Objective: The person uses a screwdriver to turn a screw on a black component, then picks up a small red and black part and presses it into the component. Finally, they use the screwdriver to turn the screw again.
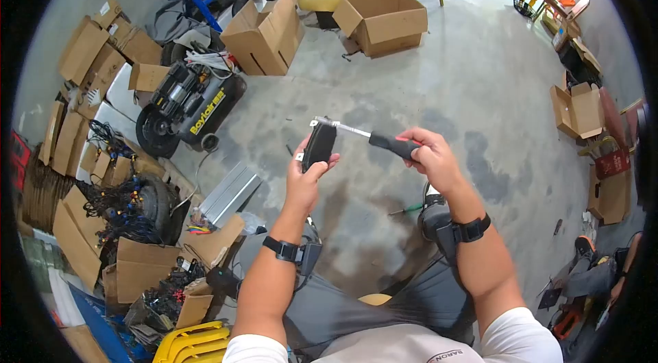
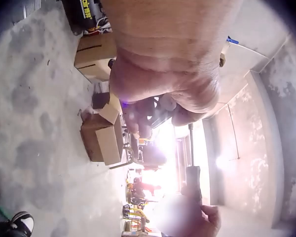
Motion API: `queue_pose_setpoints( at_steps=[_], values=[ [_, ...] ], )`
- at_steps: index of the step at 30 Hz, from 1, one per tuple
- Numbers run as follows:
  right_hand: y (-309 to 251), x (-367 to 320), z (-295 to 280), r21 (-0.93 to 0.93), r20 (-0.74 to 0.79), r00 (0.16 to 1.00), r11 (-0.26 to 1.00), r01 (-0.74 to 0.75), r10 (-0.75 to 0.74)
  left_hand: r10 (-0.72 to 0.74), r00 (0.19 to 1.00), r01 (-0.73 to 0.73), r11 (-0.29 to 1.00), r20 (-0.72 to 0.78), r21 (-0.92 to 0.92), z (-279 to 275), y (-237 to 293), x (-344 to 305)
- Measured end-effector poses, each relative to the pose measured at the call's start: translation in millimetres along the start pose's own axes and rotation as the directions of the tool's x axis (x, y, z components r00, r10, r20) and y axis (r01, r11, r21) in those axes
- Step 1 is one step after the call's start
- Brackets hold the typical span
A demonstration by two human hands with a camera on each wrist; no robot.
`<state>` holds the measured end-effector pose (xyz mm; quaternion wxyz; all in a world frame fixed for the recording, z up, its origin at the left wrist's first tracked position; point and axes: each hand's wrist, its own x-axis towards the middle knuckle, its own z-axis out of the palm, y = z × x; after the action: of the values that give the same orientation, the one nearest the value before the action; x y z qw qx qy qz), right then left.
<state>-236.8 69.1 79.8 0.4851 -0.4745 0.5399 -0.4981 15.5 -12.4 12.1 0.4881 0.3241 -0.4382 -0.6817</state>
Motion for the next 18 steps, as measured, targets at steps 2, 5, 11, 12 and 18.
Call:
queue_pose_setpoints(
  at_steps=[2,5,11,12,18],
  values=[
    [1,-1,-4,-0.053,-0.001,0.999,0.998,-0.032,0.032,0.029,0.999,-0.027,0.999,-0.027,0.046,0,2,2],
    [3,-2,0,-0.207,-0.001,1.0,0.978,0.03,-0.031,0.055,0.998,-0.053,0.994,-0.018,0.092,-4,6,3],
    [4,-1,6,-0.258,0.019,1.0,0.966,0.013,-0.009,0.112,0.994,-0.11,0.981,-0.003,0.157,-11,7,-3],
    [5,-1,7,-0.257,0.041,0.999,0.966,0.02,-0.01,0.111,0.994,-0.109,0.982,-0.003,0.155,-12,6,-4],
    [5,1,15,-0.292,0.054,0.999,0.956,0.022,-0.007,0.109,0.992,-0.099,0.981,-0.055,0.165,-11,9,-10]
  ],
)
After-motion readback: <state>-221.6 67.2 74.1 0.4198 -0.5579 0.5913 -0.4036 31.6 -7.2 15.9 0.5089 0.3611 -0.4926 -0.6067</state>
